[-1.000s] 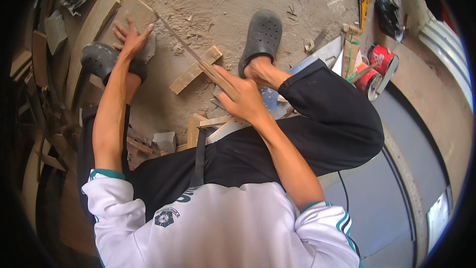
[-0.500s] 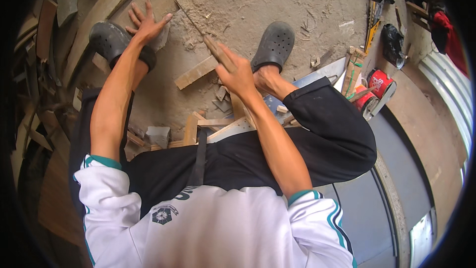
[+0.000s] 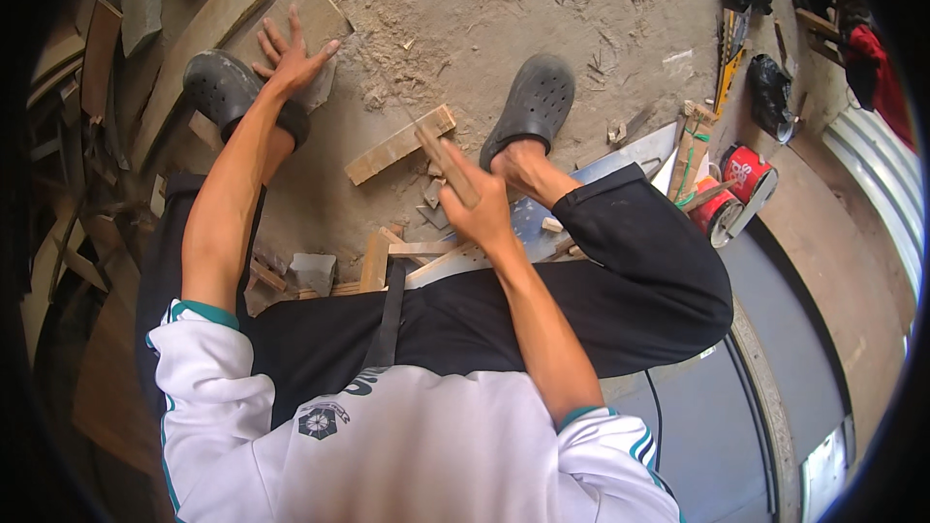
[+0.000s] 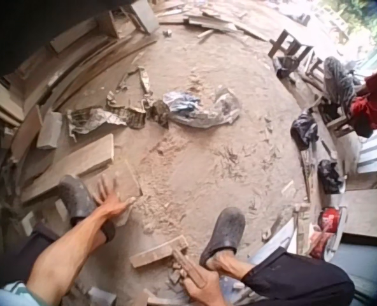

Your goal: The person sits on the floor and uses a hand saw to cut a rectangular piece of wood. They hold the wood steady with their left hand and saw with their right, then lift and inspect the cut piece.

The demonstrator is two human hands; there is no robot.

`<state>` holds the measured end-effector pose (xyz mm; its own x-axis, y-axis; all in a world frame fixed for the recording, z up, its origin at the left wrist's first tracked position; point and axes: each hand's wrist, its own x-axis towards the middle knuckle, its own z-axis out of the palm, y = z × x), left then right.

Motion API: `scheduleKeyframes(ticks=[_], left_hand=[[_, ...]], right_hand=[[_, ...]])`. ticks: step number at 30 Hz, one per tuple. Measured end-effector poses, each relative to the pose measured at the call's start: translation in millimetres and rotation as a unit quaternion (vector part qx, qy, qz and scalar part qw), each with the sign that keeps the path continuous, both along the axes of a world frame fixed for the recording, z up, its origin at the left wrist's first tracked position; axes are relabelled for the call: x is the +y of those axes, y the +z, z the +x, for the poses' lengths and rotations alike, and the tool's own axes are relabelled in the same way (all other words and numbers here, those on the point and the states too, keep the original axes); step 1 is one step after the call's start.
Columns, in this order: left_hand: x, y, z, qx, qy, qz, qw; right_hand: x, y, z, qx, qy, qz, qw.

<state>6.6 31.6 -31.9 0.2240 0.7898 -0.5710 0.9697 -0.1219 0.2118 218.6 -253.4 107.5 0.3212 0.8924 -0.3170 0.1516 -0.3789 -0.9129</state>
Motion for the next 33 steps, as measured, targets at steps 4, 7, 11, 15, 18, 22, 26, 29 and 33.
scheduleKeyframes(ticks=[4, 7, 11, 15, 18, 22, 26, 29, 33], left_hand=[[0, 2, 5, -0.007, -0.002, -0.004, 1.000], [-1, 2, -1, -0.006, 0.003, -0.005, 1.000], [-1, 4, 0, 0.001, 0.011, -0.012, 1.000], [1, 9, 6, 0.003, 0.011, -0.016, 1.000], [4, 12, 3, 0.030, 0.009, -0.025, 0.999], [9, 14, 9, 0.065, 0.009, -0.004, 0.998], [7, 2, 21, 0.064, 0.023, 0.027, 0.997], [-18, 11, 35, 0.057, -0.039, 0.088, 0.994], [-48, 51, 46, 0.058, -0.256, 0.187, 0.947]], right_hand=[[32, -10, -1, 0.004, 0.009, -0.064, 0.998], [29, -19, -5, -0.017, -0.003, 0.002, 1.000], [-11, 14, -19, -0.011, -0.003, -0.006, 1.000], [31, -13, -18, 0.017, -0.046, -0.023, 0.999], [1, 13, -19, 0.011, -0.043, -0.036, 0.998], [-24, 89, 14, -0.029, -0.036, -0.047, 0.998], [-36, 147, 63, -0.171, 0.005, -0.025, 0.985], [-38, 213, 89, -0.152, 0.011, -0.083, 0.985], [-24, 254, 109, -0.237, 0.066, -0.083, 0.966]])
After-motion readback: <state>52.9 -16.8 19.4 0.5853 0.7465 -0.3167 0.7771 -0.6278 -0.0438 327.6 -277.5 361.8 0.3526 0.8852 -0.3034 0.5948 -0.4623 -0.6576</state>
